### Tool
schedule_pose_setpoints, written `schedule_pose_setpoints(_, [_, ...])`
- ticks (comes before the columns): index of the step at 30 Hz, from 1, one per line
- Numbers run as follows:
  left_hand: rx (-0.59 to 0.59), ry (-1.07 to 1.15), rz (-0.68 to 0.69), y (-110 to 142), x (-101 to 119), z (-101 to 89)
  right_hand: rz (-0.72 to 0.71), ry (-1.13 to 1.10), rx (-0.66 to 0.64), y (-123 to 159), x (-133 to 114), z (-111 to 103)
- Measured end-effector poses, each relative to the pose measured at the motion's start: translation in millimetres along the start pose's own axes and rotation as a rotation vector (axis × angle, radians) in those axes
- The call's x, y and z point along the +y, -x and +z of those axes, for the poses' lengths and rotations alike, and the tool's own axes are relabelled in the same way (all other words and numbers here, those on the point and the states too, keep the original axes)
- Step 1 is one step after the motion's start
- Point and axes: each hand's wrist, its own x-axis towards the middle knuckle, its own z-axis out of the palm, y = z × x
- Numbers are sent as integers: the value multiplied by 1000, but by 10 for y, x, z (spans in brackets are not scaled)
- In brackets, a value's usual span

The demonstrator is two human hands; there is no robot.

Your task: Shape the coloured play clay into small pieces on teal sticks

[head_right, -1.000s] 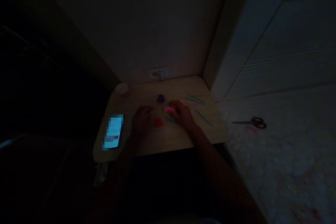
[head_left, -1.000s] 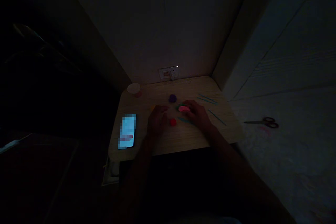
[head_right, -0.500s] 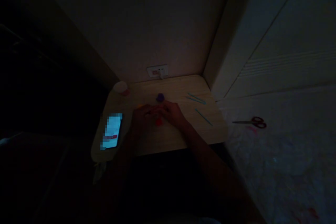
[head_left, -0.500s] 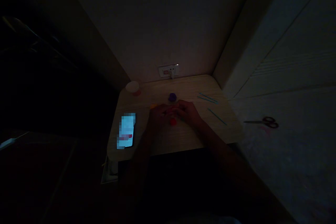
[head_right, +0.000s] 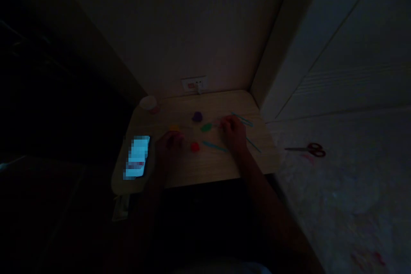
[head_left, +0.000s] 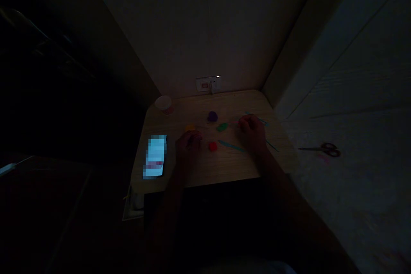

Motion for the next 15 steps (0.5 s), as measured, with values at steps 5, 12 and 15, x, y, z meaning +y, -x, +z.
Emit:
schedule_pose_setpoints(5, [-24,213,-46,10,-4,78,-19,50,-61,30,124,-48])
schedule_pose_setpoints(12, [-11,217,-88,-25,-14,12,8,20,-53,58,200,-36])
schedule_pose_setpoints(15, [-11,243,-98,-23,-30,5,58,-84,-113,72,165,-20])
